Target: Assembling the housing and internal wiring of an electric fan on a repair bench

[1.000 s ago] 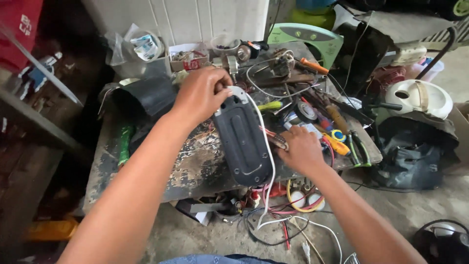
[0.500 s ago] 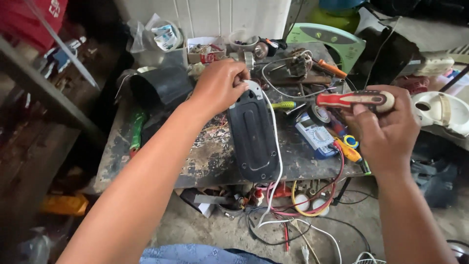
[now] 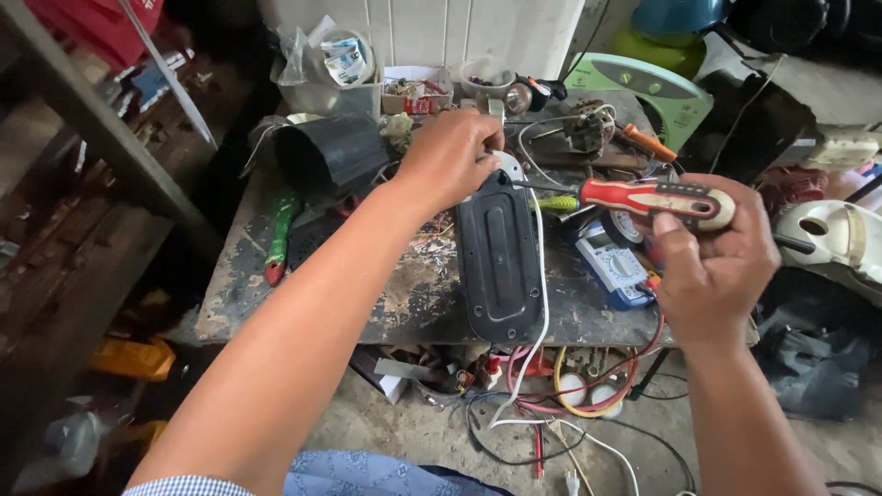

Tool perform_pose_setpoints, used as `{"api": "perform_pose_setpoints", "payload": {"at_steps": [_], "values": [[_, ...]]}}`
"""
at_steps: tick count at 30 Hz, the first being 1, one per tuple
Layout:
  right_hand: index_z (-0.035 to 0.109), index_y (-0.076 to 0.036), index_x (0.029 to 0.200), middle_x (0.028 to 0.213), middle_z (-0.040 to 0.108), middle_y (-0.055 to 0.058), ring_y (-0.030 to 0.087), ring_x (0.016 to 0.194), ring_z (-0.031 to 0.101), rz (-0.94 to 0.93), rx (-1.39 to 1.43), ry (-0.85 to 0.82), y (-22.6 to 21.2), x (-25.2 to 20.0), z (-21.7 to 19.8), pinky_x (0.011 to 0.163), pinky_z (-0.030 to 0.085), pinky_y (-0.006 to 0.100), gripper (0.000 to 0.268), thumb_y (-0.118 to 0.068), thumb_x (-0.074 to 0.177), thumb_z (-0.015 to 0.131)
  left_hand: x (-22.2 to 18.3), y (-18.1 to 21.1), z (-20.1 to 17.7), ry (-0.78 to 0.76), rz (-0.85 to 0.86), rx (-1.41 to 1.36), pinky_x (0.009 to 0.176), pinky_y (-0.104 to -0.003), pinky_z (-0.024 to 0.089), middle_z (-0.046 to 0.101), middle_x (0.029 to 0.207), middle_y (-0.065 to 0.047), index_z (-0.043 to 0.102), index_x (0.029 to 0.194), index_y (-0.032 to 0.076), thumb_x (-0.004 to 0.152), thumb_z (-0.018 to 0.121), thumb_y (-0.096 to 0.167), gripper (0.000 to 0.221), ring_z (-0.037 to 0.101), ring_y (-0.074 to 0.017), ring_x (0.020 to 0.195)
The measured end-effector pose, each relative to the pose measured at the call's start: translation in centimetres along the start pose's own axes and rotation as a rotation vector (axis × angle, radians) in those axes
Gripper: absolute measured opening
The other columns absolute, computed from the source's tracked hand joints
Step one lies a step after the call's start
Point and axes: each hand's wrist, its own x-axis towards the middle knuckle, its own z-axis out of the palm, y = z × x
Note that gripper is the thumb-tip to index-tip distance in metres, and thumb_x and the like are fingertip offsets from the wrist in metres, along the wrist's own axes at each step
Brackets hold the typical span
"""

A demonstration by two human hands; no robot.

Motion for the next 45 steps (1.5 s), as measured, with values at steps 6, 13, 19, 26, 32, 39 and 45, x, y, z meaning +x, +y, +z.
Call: {"api": "perform_pose_setpoints", "payload": {"at_steps": [6, 13, 19, 26, 32, 39, 45], "values": [[0.059, 0.008, 0.132, 0.115, 0.065, 0.020, 0.026, 0.102, 0.065, -0.076, -0.052, -0.005, 0.4, 0.2, -0.7, 0.085, 0.055, 0.036, 0.032, -0.007, 0.104, 0.063, 0.0, 0.2, -0.1, -0.018, -0.023, 0.006, 0.066, -0.042, 0.054, 0.067, 0.086, -0.006, 0.071, 0.090, 0.014, 0.092, 0.077, 0.013, 0.006, 0.062, -0.0232, 0.070], [0.060, 0.006, 0.130, 0.111, 0.065, 0.016, 0.022, 0.099, 0.064, -0.050, -0.067, 0.008, 0.5, 0.0, -0.8, 0.083, 0.053, 0.032, 0.032, -0.008, 0.102, 0.063, 0.2, -0.2, 0.2, 0.015, 0.016, -0.001, 0.062, -0.043, 0.052, 0.068, 0.086, -0.007, 0.071, 0.086, 0.013, 0.090, 0.077, 0.011, 0.008, 0.064, -0.0258, 0.073], [0.060, 0.007, 0.131, 0.114, 0.063, 0.017, 0.023, 0.102, 0.063, -0.057, -0.074, 0.008, 0.6, 0.0, -0.9, 0.085, 0.053, 0.034, 0.032, -0.008, 0.103, 0.063, 0.2, -0.1, 0.2, 0.005, -0.016, 0.019, 0.066, -0.045, 0.054, 0.068, 0.088, -0.006, 0.071, 0.088, 0.015, 0.091, 0.079, 0.015, 0.008, 0.064, -0.0255, 0.075], [0.058, 0.012, 0.131, 0.112, 0.065, 0.024, 0.028, 0.092, 0.067, -0.108, -0.119, -0.048, -0.6, -0.4, -1.0, 0.074, 0.056, 0.033, 0.031, 0.006, 0.101, 0.062, 0.2, 0.2, 0.0, -0.012, -0.029, -0.001, 0.068, -0.043, 0.055, 0.067, 0.084, -0.005, 0.072, 0.090, 0.014, 0.092, 0.078, 0.014, 0.006, 0.064, -0.0244, 0.074], [0.056, 0.019, 0.131, 0.117, 0.065, 0.033, 0.030, 0.088, 0.067, -0.397, -0.271, -0.179, 0.2, -0.7, -1.8, 0.063, 0.055, 0.031, 0.037, 0.011, 0.096, 0.063, 0.4, 0.0, 0.4, 0.005, -0.011, 0.005, 0.064, -0.042, 0.054, 0.071, 0.090, -0.008, 0.071, 0.087, 0.012, 0.091, 0.077, 0.013, 0.007, 0.067, -0.0261, 0.077], [0.059, 0.012, 0.132, 0.123, 0.068, 0.029, 0.040, 0.108, 0.070, -0.610, -0.484, -0.390, -2.5, -0.1, -2.5, 0.090, 0.056, 0.046, 0.038, -0.002, 0.097, 0.064, 0.6, 0.2, 0.6, 0.001, -0.014, 0.005, 0.068, -0.045, 0.057, 0.074, 0.099, -0.008, 0.069, 0.083, 0.013, 0.092, 0.076, 0.015, 0.011, 0.070, -0.0272, 0.087], [0.062, 0.010, 0.134, 0.107, 0.063, 0.022, 0.028, 0.076, 0.062, -0.558, -0.795, -0.516, -6.9, 1.5, -2.3, 0.055, 0.050, 0.039, 0.042, -0.005, 0.096, 0.070, 0.5, 0.4, 0.9, 0.009, 0.001, -0.028, 0.060, -0.041, 0.051, 0.065, 0.090, -0.007, 0.061, 0.079, 0.012, 0.093, 0.071, 0.008, 0.018, 0.062, -0.0244, 0.072]]}}
